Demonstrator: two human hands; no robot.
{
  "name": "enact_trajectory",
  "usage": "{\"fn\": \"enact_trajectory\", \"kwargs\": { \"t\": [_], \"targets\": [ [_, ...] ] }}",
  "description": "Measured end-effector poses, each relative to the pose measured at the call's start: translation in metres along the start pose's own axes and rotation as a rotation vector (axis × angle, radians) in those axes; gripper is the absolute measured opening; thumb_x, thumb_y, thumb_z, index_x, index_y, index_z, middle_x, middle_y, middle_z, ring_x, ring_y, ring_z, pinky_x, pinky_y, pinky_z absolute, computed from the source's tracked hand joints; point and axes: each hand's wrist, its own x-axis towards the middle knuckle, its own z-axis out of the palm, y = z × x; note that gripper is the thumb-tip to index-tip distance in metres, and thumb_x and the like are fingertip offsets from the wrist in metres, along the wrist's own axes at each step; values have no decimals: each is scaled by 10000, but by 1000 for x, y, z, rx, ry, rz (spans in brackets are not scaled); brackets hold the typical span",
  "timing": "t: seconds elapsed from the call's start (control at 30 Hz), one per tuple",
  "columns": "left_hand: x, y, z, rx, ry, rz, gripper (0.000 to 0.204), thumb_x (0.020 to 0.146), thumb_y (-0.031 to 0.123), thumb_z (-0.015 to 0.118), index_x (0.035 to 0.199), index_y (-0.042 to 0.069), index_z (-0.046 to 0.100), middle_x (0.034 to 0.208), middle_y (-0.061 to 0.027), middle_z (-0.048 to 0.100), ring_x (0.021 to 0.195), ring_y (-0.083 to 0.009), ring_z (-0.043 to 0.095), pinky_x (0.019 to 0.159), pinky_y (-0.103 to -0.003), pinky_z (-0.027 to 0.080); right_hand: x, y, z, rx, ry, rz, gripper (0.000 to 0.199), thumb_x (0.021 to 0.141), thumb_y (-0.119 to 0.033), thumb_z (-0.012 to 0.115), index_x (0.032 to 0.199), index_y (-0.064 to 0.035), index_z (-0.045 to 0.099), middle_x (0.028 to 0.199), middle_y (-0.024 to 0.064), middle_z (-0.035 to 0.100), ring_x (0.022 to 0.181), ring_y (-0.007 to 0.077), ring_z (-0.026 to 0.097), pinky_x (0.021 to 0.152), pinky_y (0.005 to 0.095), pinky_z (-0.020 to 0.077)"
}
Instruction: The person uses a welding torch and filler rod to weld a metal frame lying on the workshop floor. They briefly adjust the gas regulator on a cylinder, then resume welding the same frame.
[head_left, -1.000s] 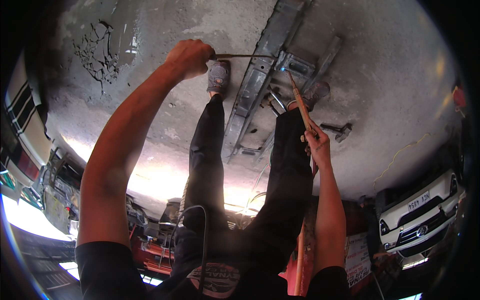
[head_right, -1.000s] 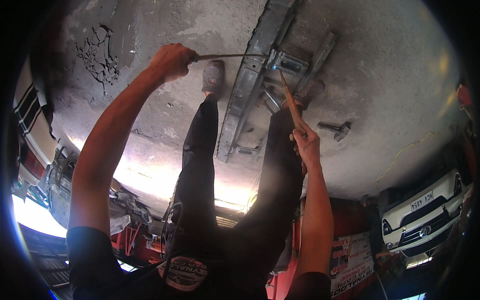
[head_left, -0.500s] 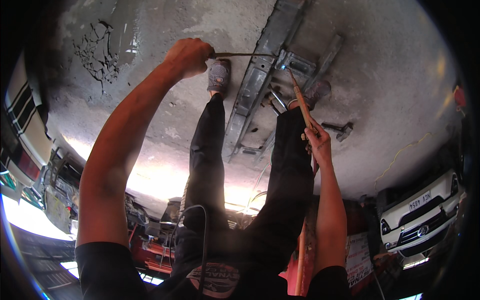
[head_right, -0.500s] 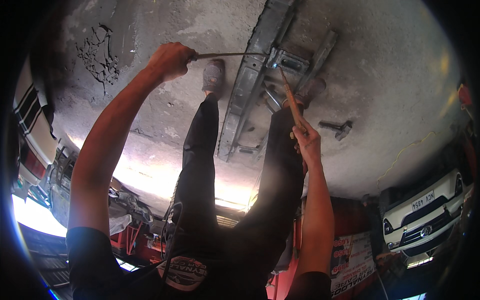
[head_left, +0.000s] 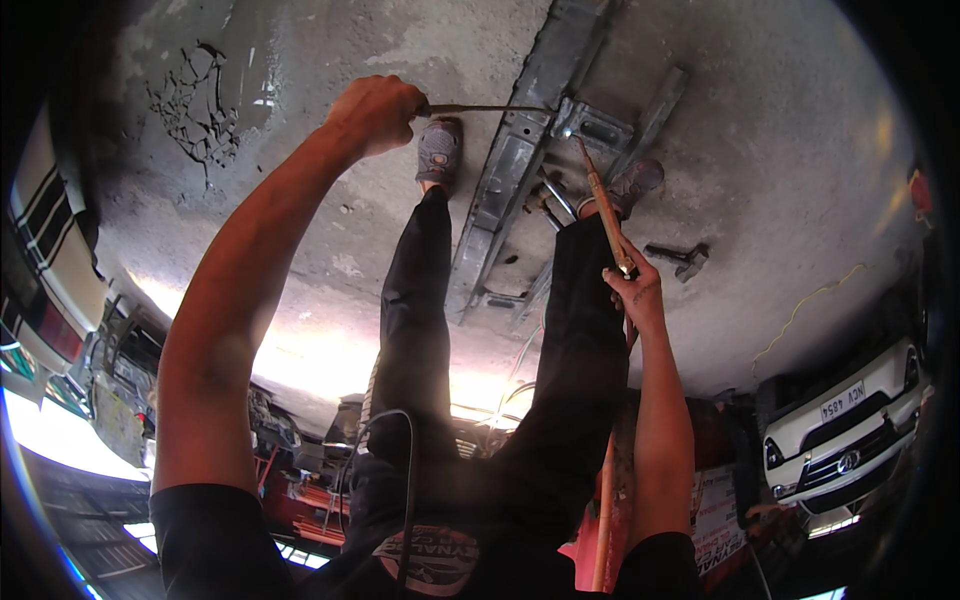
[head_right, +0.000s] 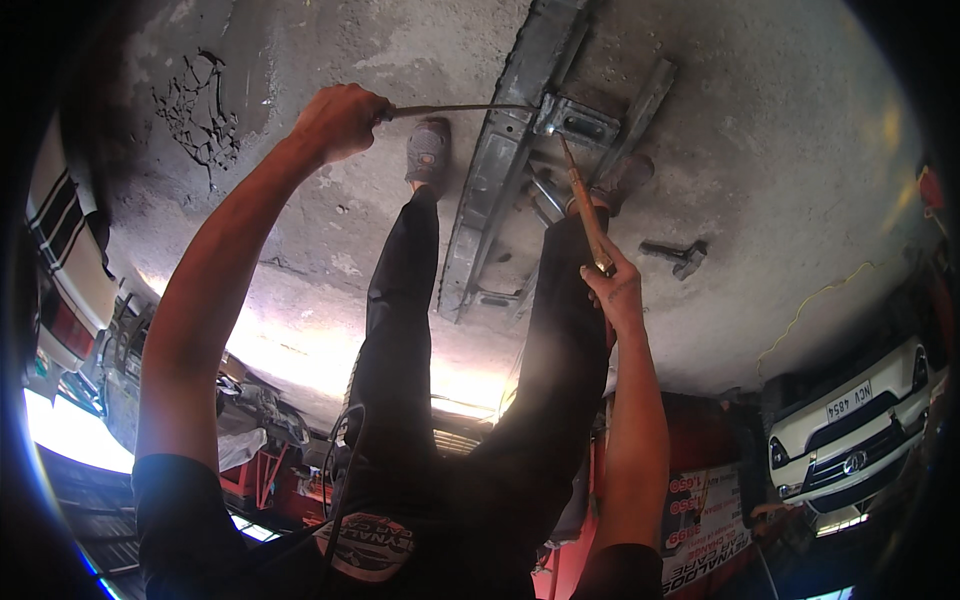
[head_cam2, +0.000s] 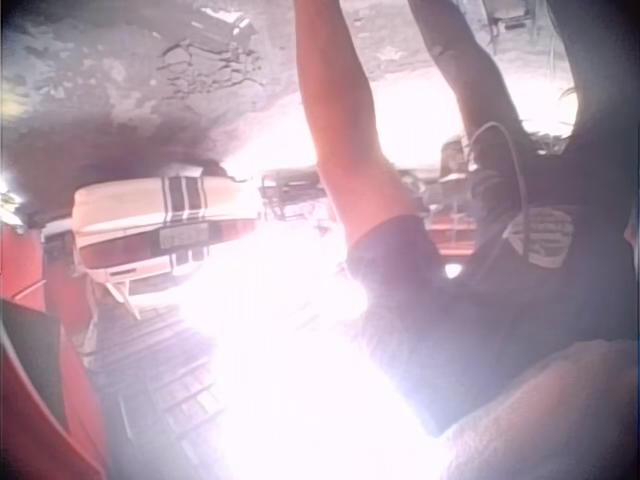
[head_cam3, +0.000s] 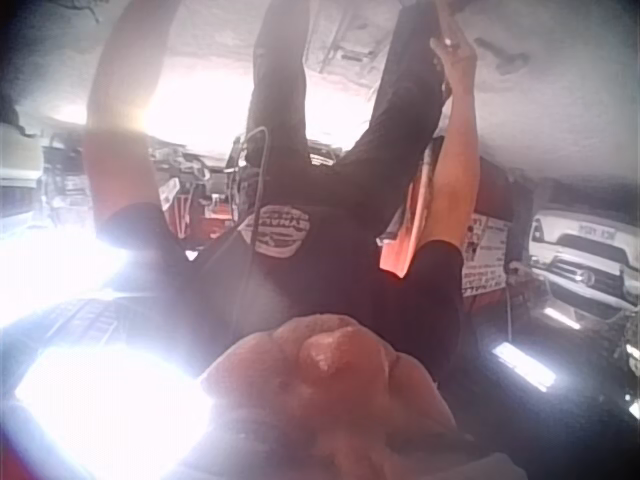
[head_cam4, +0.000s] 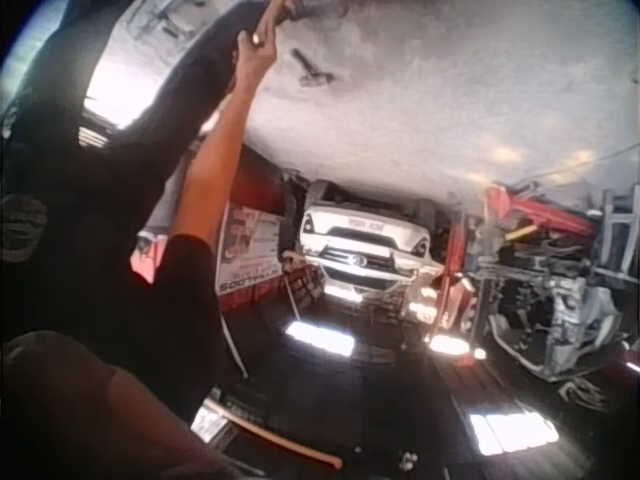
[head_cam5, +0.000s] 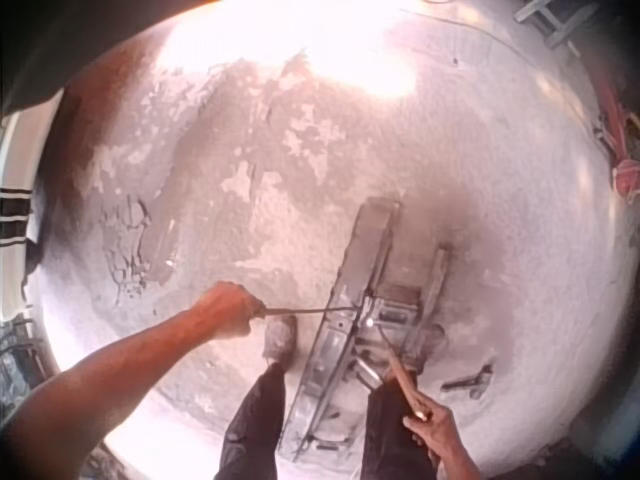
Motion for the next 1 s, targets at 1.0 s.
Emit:
{"fn": "enact_trajectory", "kwargs": {
  "t": [1.0],
  "targets": [
    [4,-5,-1,5,4,13,304,797,10,673,1049,135,791,904,-140,760,879,-356,737,789,-467,575,1,4,-4,51,-5,23,518,998,-199,665,1508,-167,579,789,-8,651,546,70,564,499,258,492]
  ]
}}
